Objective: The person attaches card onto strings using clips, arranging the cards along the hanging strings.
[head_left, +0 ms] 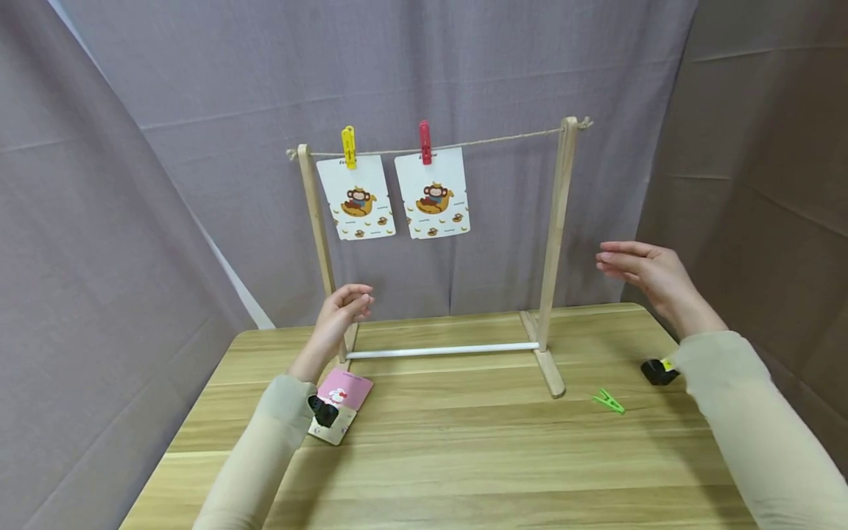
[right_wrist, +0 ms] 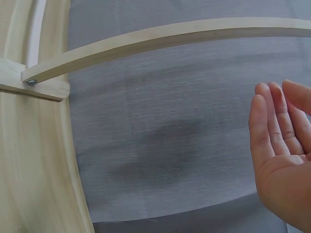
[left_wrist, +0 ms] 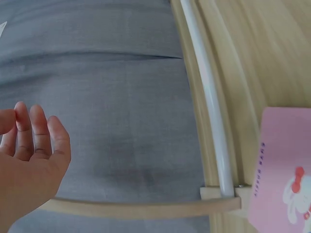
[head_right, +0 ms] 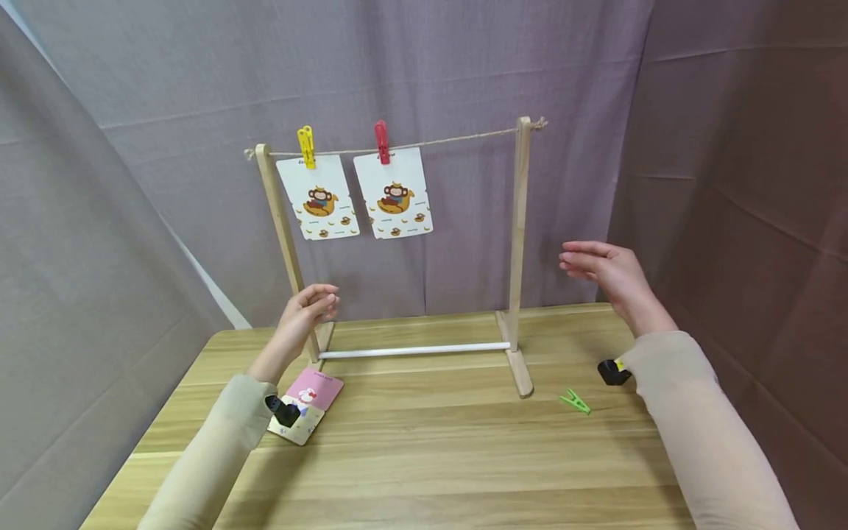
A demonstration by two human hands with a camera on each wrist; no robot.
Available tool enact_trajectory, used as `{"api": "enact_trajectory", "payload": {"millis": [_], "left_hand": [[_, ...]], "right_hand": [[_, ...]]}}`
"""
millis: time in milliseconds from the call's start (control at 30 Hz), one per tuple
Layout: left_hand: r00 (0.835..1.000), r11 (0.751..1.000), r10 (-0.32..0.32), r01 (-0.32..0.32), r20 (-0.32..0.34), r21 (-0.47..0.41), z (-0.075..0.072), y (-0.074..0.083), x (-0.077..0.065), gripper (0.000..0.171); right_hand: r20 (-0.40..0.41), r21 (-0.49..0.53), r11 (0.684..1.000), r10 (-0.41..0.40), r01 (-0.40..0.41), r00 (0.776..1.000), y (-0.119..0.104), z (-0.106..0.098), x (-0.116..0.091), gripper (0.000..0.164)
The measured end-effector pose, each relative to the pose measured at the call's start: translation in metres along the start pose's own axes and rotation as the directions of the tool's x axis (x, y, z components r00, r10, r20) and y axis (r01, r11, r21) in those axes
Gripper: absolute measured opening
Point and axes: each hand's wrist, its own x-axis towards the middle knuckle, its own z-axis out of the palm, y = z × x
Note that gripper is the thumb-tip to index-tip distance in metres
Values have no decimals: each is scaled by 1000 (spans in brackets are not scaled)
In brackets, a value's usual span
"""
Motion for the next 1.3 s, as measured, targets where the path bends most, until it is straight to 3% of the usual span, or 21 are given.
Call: {"api": "enact_trajectory", "payload": {"millis": [333,600,933,1300], "left_hand": [[999,997,-38,39,-5,71,-14,-7,-9,27],[998,990,-67,66,-3,128,-23,-16,-11,22],[995,978,-100,93,27,186,-37,-27,-26,27],[993,963,-110,96,42,253,-40,-30,-37,33]], "right_hand": [[-12,-103,994,47,-48,999,12,-1,-3,14],[-10,-158,987,33,-34,999,20,4,-7,15],[12,-92,995,38,-37,999,35,-2,-18,16],[42,42,999,16,-17,999,42,-13,-28,20]]}}
